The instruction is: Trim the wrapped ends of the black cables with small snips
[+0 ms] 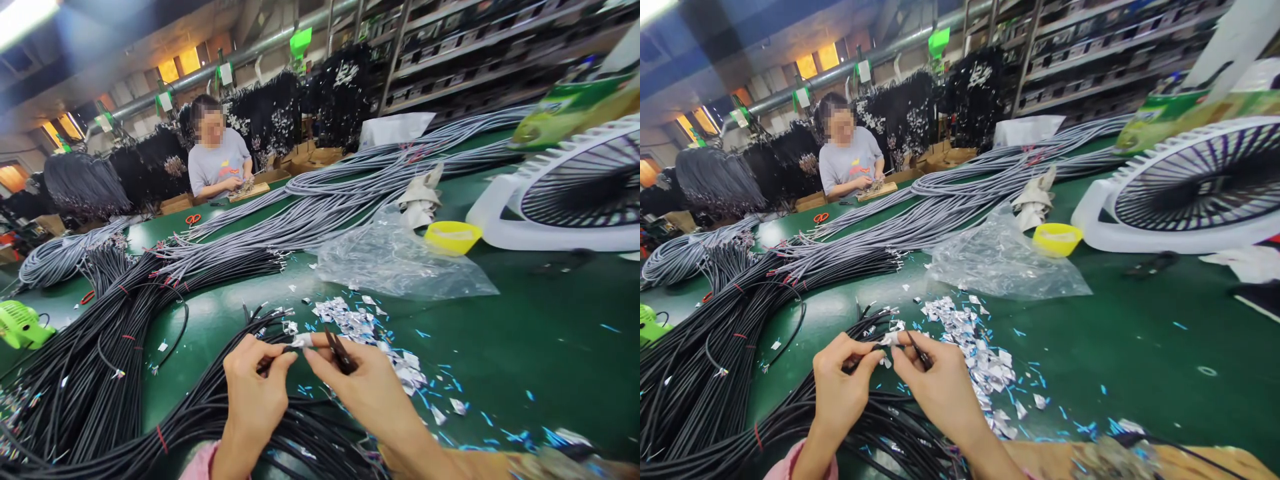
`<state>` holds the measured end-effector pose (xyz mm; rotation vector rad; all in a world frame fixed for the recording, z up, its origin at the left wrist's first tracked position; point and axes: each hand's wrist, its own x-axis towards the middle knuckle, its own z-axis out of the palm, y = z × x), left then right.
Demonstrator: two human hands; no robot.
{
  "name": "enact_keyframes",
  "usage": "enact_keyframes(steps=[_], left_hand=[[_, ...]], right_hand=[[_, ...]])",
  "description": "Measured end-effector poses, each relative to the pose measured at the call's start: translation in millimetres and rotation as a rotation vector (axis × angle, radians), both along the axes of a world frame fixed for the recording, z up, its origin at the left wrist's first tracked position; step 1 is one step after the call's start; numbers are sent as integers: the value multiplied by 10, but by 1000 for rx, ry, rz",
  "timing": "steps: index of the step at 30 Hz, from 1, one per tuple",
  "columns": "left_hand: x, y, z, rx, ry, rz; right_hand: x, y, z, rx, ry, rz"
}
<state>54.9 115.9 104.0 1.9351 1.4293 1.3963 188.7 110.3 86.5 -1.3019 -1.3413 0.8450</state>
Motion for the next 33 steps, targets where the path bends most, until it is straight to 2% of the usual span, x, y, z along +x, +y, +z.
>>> enact_keyframes(steps=[6,17,23,25,30,33], left_hand=[[-35,28,34,-221,-165,31],[-24,4,24,-195,-111,8],[-9,-6,22,-175,-95,4],[-12,12,35,-261,-130,-48],[-47,80,76,-594,-312,-258],[-36,77,80,-545,-346,-219]], right_hand=[[-8,19,55,154,-125,-4],[12,14,127,222,-163,89],[11,13,93,201,-176,57],[12,10,86,192,-191,36],[47,31,94,164,-184,30],[64,39,88,112,-78,-5]])
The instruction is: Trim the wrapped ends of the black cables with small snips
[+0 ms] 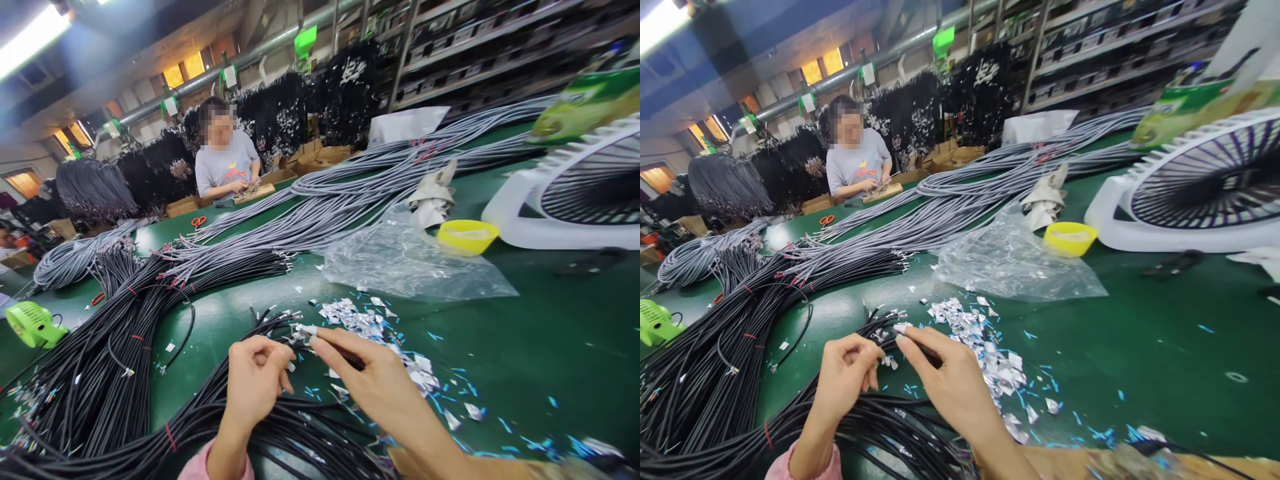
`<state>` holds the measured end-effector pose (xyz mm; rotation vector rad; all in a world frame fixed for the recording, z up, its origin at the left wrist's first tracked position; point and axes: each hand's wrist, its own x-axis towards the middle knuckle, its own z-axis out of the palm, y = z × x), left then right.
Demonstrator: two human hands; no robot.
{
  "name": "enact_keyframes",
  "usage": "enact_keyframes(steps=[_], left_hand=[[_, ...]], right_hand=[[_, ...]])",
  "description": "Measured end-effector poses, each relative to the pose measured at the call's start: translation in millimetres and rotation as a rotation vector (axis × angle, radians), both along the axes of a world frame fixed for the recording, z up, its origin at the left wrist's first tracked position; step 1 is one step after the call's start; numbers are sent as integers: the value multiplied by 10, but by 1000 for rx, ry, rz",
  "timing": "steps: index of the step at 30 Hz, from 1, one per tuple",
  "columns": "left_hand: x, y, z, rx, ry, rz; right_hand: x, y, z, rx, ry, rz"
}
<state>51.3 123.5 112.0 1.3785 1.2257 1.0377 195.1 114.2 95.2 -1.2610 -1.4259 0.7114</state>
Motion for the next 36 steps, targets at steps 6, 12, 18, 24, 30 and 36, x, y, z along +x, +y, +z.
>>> enact_keyframes(steps=[6,12,18,24,30,36], left_hand=[[47,-31,-60,172,34,86],[36,-15,-100,192,99,103],[-16,-7,-52,182,172,-124],[-36,-27,-25,264,270,-70],[0,-1,-60,130,241,-81],[-60,27,-15,56,141,-189]], right_hand=[[-32,-26,9,-57,45,70],[-8,1,-33,-93,5,147],[-8,10,-30,-73,-23,78],[30,20,38,-23,-13,12],[-26,-26,35,373,-74,86],[-18,84,-30,255,-17,6]])
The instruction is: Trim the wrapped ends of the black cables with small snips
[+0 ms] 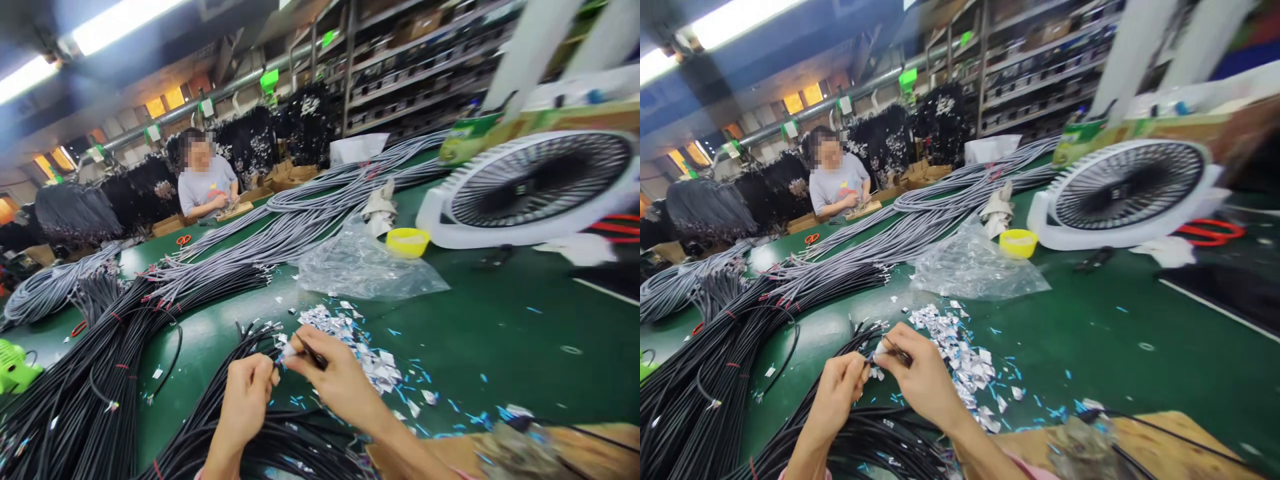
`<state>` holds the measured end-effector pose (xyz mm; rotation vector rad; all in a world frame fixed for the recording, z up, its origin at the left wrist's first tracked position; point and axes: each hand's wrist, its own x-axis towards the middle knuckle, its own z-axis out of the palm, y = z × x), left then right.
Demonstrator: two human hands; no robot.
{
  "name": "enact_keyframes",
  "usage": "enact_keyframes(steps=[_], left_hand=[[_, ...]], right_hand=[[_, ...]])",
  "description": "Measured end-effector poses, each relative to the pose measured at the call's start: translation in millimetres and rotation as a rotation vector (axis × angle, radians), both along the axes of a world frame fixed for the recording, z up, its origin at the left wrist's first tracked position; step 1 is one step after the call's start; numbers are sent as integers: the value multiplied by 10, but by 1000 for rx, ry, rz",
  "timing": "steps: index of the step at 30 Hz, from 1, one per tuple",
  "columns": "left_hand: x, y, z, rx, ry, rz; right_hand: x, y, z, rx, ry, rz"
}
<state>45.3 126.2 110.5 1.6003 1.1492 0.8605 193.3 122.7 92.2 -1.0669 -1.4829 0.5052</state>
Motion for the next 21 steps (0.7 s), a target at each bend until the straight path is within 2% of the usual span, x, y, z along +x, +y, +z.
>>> enact_keyframes(steps=[2,4,7,11,13,16,19,21], left_hand=[[-39,12,30,-28,-49,-42],[-61,22,43,-12,-85,32],[-46,18,24,79,-107,151],[5,-13,-13,177,-72,218],[22,-29,-16,169,-56,234],[42,-45,-7,72,-24,219],[65,-51,-1,0,-21,202],[74,-50,1,32,-56,231]], right_hand=[[25,42,-13,-18,9,-86],[30,53,-8,-9,7,-127],[-6,17,31,11,-15,-71],[-56,-46,75,36,-40,18],[-62,-66,71,43,-45,32],[-66,-86,45,41,-67,38],[-74,-91,25,-38,-109,43],[-77,-85,27,-96,-125,70]])
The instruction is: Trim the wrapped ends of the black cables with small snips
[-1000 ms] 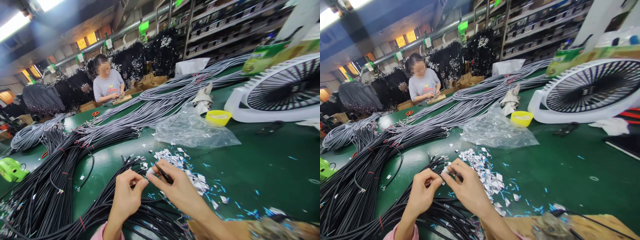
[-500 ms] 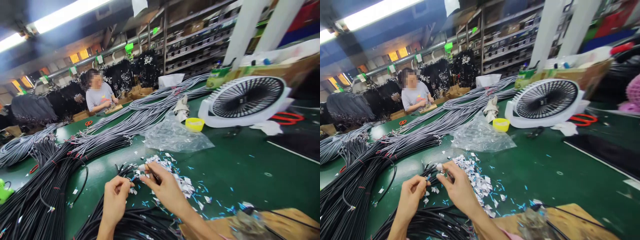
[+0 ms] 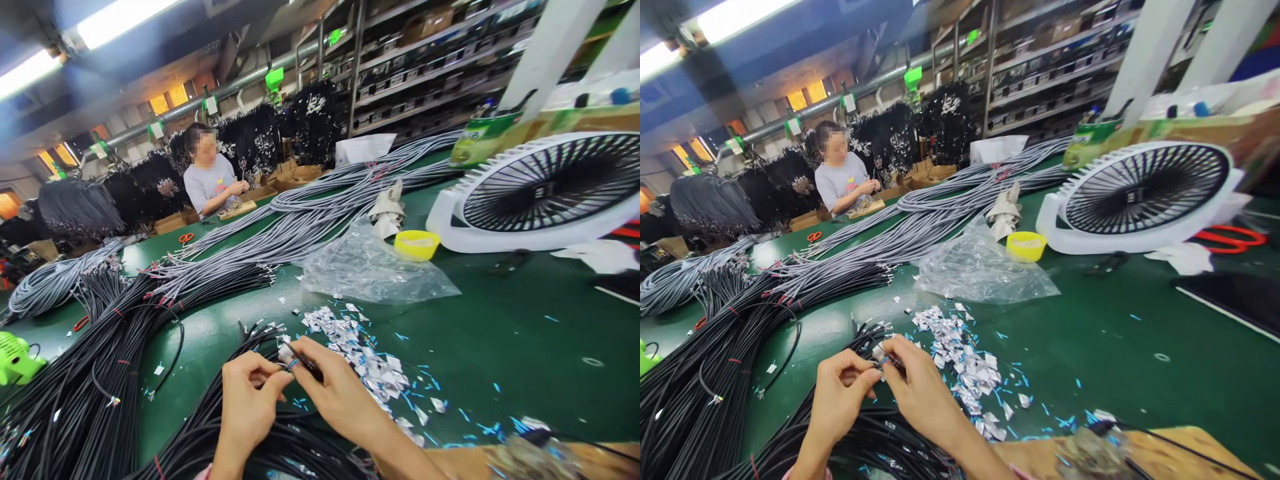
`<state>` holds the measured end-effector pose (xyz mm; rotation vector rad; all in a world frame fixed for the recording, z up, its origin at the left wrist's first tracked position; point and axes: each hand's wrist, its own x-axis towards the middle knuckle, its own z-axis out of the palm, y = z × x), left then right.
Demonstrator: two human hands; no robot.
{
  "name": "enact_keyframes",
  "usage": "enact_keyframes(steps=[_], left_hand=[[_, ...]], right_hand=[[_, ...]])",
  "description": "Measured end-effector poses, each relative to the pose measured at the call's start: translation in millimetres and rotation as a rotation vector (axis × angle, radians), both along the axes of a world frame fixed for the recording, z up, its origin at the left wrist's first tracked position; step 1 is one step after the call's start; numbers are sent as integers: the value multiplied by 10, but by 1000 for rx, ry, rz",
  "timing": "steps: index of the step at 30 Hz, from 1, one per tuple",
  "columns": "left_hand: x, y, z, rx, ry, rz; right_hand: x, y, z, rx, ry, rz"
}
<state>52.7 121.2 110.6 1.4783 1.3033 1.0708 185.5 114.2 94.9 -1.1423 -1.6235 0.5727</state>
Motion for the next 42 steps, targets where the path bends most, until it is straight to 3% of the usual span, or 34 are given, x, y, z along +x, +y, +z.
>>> enact_keyframes(steps=[6,9,12,14,16,19,25,31,37,42], left_hand=[[-19,3,10,94,-16,71],[-16,-12,-5,176,72,110],[-8,-19,-25,279,188,137],[-12,-12,-30,232,178,90],[-24,-1,-23,82,101,15],[-51,2,1,3,-7,-41],[-95,-31,21,461,211,-35],[-116,-25,-10,713,346,23],[-120,-46,13,817,376,124],[-127,-57,23,857,394,128]], right_hand=[[24,10,37,13,54,-15],[24,-1,34,34,87,-5],[11,2,26,-77,215,-5],[3,18,18,-181,307,-8],[-1,43,-3,-268,366,13],[-8,75,-59,-422,443,127],[-19,49,-73,-607,575,287],[-20,6,28,-518,520,261],[0,-5,-103,-185,291,52],[30,-42,-69,-197,213,184]])
